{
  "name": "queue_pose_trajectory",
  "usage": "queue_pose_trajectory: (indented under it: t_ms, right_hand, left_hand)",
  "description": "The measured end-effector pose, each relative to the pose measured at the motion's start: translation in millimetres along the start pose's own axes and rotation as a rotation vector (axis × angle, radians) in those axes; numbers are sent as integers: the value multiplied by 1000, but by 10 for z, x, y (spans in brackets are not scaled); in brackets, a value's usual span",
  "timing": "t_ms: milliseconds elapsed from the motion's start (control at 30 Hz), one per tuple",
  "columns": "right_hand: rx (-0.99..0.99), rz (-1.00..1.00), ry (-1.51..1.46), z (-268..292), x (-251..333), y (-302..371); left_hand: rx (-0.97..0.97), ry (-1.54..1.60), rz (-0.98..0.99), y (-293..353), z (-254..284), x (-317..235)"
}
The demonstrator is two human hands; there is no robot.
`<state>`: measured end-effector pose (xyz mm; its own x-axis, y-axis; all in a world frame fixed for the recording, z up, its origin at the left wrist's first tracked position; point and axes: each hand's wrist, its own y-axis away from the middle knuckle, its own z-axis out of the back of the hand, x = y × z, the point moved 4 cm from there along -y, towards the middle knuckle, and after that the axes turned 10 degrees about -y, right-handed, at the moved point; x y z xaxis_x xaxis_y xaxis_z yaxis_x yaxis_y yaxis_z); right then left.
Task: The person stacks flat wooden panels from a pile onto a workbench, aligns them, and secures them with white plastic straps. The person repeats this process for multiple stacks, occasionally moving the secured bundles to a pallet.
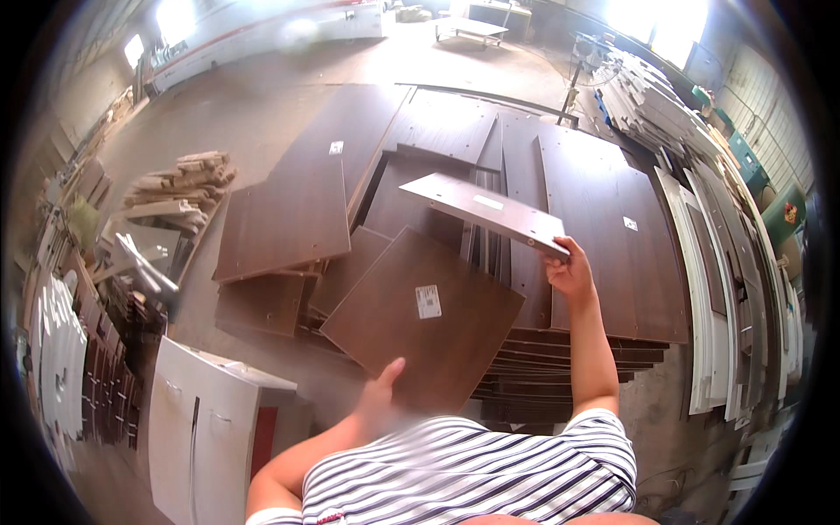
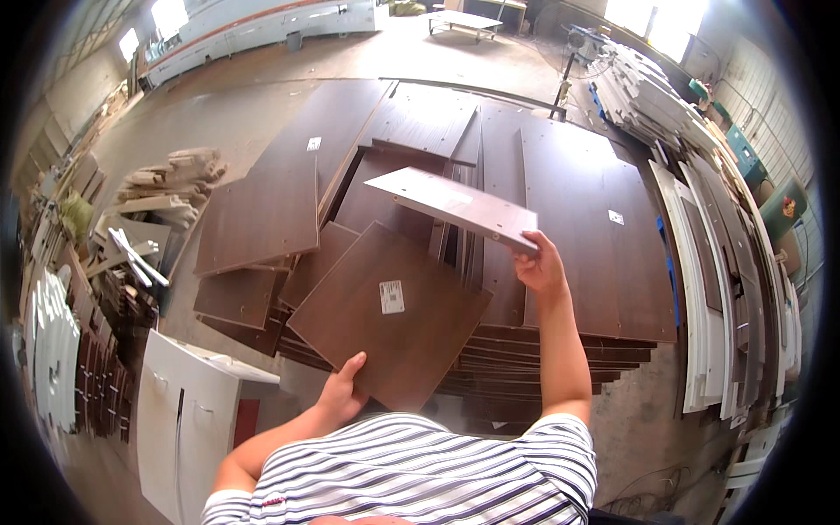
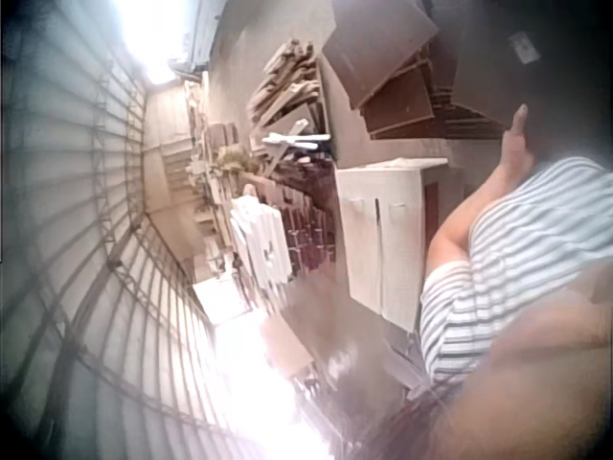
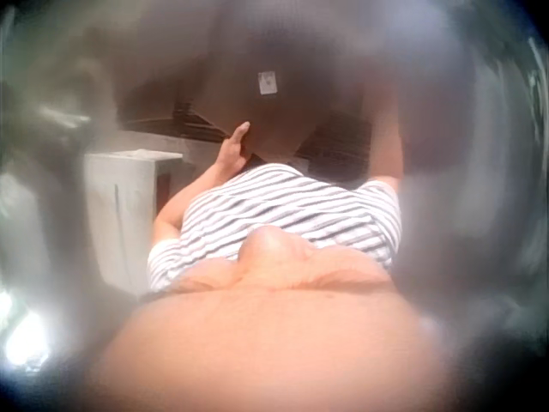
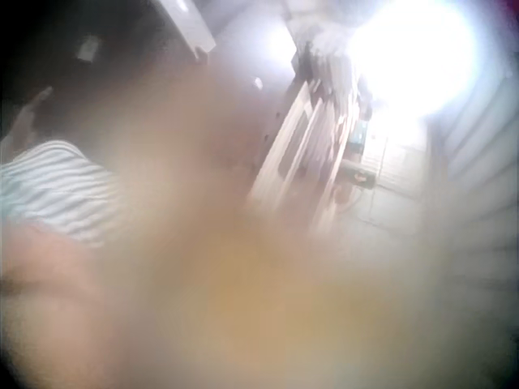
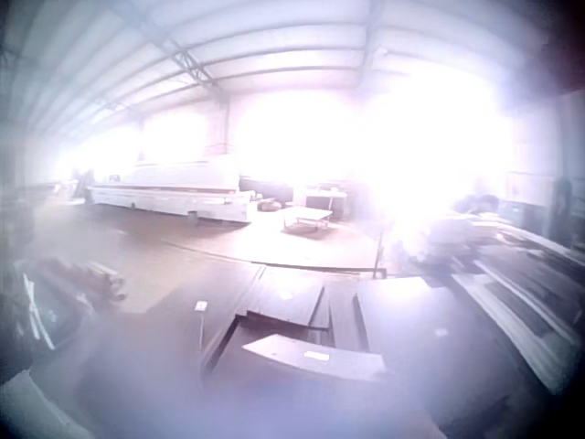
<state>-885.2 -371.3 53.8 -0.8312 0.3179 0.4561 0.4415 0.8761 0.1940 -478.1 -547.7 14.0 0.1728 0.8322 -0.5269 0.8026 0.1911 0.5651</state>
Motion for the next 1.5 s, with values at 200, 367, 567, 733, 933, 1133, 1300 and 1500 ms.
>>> queue_pose_trajectory:
  t_ms: [200, 367, 567, 733, 933, 1133, 1300, 1500]
  right_hand:
    - [-223, 440, 320, -786, -930, 1114]
    - [-247, 218, 223, -881, -1696, 1473]
    - [-567, -286, 1123, -1076, -1534, 1499]
    - [-339, 447, 1017, -1415, -656, 579]
    - [-288, 368, 683, -677, -21, -1469]
    - [-744, 509, 554, -281, 119, -2909]
    - [-871, 613, 446, -196, 44, -3064]
    - [-497, 253, 180, 28, 207, -3053]
  left_hand:
    - [206, -67, -183, -192, -94, 49]
    - [366, 158, -105, -20, -381, -177]
    - [214, 57, -34, -102, -310, -83]
    - [196, 50, 22, 69, -485, -253]
    - [66, 22, 111, -49, -561, -137]
    - [-101, 81, 142, -61, -356, -96]
    - [-140, 75, 113, -148, -178, -66]
    - [-112, 74, 138, -93, -204, -93]
